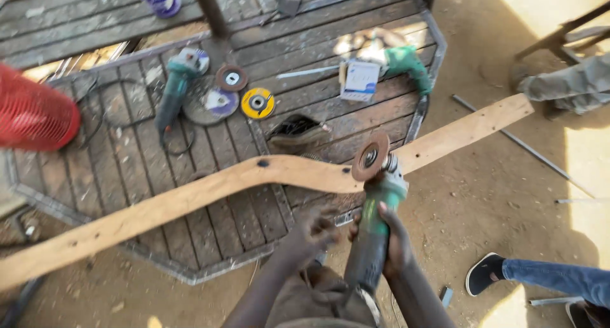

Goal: Sanding the edges and surfaces of a curved wooden plank using an angle grinder with a sanding disc

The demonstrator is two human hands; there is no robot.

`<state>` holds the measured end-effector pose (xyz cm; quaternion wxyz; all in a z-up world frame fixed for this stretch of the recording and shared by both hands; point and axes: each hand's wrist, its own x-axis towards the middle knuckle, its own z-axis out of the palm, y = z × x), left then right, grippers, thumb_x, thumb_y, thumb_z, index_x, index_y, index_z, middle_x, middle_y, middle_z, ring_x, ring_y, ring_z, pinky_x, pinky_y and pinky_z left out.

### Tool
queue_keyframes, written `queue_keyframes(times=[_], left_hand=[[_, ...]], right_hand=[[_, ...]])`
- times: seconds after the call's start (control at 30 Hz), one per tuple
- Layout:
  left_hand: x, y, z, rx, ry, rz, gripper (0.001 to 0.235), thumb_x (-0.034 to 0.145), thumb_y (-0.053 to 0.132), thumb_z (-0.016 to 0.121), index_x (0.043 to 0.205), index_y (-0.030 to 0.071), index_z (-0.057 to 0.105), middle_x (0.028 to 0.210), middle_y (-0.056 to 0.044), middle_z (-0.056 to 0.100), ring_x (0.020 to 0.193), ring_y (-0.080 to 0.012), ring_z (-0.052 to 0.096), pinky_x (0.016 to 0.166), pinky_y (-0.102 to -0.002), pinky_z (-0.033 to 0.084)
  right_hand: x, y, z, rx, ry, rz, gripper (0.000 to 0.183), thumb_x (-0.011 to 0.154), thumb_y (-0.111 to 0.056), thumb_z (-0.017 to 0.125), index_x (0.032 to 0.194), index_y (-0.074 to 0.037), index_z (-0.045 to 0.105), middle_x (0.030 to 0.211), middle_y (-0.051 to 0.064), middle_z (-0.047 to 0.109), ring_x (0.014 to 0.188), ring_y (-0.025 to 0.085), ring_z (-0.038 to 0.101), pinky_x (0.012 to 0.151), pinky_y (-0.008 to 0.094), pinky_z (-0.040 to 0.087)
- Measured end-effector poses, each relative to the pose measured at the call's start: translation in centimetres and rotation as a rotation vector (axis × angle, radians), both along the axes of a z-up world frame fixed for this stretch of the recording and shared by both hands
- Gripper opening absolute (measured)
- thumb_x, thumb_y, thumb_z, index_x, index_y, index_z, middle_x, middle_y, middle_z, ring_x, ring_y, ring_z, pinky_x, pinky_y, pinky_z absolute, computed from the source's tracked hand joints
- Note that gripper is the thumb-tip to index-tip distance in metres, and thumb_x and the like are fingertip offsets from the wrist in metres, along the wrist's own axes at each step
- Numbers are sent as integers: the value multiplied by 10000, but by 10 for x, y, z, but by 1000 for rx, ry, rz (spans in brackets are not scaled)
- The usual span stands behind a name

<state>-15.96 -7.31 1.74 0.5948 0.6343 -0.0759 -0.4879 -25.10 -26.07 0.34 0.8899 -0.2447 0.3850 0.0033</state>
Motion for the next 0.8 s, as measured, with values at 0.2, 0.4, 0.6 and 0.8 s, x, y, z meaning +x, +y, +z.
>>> queue_keyframes(times=[0.2,0.4,0.6,0.8], left_hand=[[-84,15,5,116,-270,133,849,735,361,791,1501,169,478,1313,-63,685,1173,-162,654,989,-281,488],[-70,46,77,390,-142,-5,880,784,539,692,1571,297,381,1435,7,637,1257,-145,654,1017,-292,488],[-77,71,62,278,-63,83,1016,688,495,779,1547,203,320,1318,-50,657,1200,-155,646,1020,-276,480],[-71,158,29,20,83,118,1000,694,412,814,1576,248,371,1257,-62,678,964,-125,689,851,-256,564]], right_hand=[[28,18,-8,150,-122,121,458,805,-405,715,1003,-2,625,900,143,660,791,250,678,729,364,597],[39,49,9,150,-82,199,477,773,-406,742,1013,-13,616,845,106,650,716,236,655,687,377,581],[53,78,-1,-51,111,382,456,780,-410,721,953,6,648,764,184,671,635,295,652,598,425,558],[78,151,9,-188,204,494,479,803,-432,719,949,22,666,771,212,677,652,316,659,611,431,547]])
